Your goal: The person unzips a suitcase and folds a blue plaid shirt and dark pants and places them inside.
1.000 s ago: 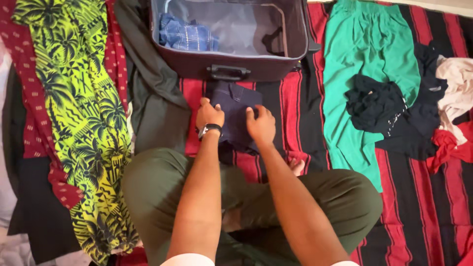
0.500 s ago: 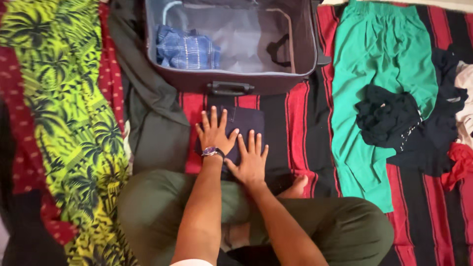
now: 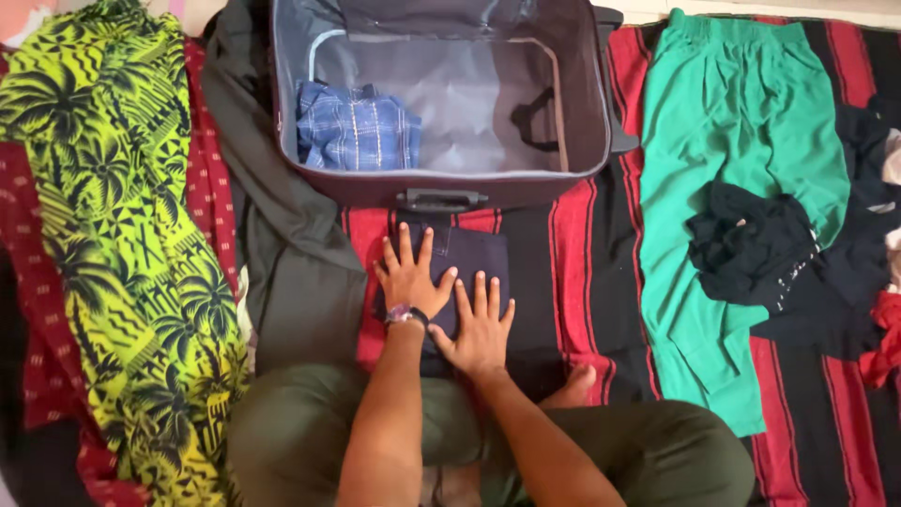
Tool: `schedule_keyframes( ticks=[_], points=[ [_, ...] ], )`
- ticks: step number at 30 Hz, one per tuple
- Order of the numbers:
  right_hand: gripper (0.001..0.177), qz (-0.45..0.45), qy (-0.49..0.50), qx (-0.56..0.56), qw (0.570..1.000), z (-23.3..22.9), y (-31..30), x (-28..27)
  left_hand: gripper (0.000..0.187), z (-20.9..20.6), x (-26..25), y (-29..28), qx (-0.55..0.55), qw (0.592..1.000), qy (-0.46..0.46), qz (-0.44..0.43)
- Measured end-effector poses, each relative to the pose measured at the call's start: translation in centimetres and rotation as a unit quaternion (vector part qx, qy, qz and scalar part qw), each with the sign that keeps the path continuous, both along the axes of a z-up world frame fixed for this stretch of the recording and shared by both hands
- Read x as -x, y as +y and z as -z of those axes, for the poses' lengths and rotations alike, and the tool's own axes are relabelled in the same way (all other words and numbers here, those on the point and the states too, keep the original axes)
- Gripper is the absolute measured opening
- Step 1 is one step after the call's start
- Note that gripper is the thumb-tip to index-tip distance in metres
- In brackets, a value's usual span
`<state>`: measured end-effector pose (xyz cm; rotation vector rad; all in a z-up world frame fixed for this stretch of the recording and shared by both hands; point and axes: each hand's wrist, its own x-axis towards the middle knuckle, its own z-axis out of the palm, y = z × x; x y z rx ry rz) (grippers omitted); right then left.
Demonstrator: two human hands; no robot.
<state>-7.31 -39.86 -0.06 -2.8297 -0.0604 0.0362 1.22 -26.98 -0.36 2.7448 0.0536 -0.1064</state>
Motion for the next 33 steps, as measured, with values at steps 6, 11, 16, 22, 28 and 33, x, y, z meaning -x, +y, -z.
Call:
schedule_keyframes(
  ticks=[6,11,16,22,28,33],
  points=[
    [0.077,0.02,-0.102,-0.125,0.987,3.9,-3.3,0.5,0.103,0.0,-0.3,0.6,0.115,0.978,-0.032,-0.17],
    [0.083,0.284,-0.048,-0.279,0.916,7.0,-5.4,-0.3,0.095,0.2,-0.1,1.7,0.125,0.944,0.143,-0.269],
    [0.079,0.34,0.135,-0.573,0.733,4.2,-7.9,-2.3,0.086,2.3,-1.0,3.8,0.25,0.905,0.222,-0.265],
    [0.098,0.188,0.137,-0.635,0.737,-6.1,-8.4,-0.9,0.068,-3.7,-1.8,3.1,0.374,0.888,0.207,-0.17],
    [0.104,0.21,0.011,-0.609,0.765,-14.4,-7.4,1.8,0.069,-13.5,-3.5,1.5,0.484,0.856,0.18,-0.007],
    [0.103,0.178,-0.106,-0.554,0.806,-19.5,-7.2,-0.7,0.098,-17.1,-5.8,2.9,0.626,0.755,0.17,0.096]
  ],
)
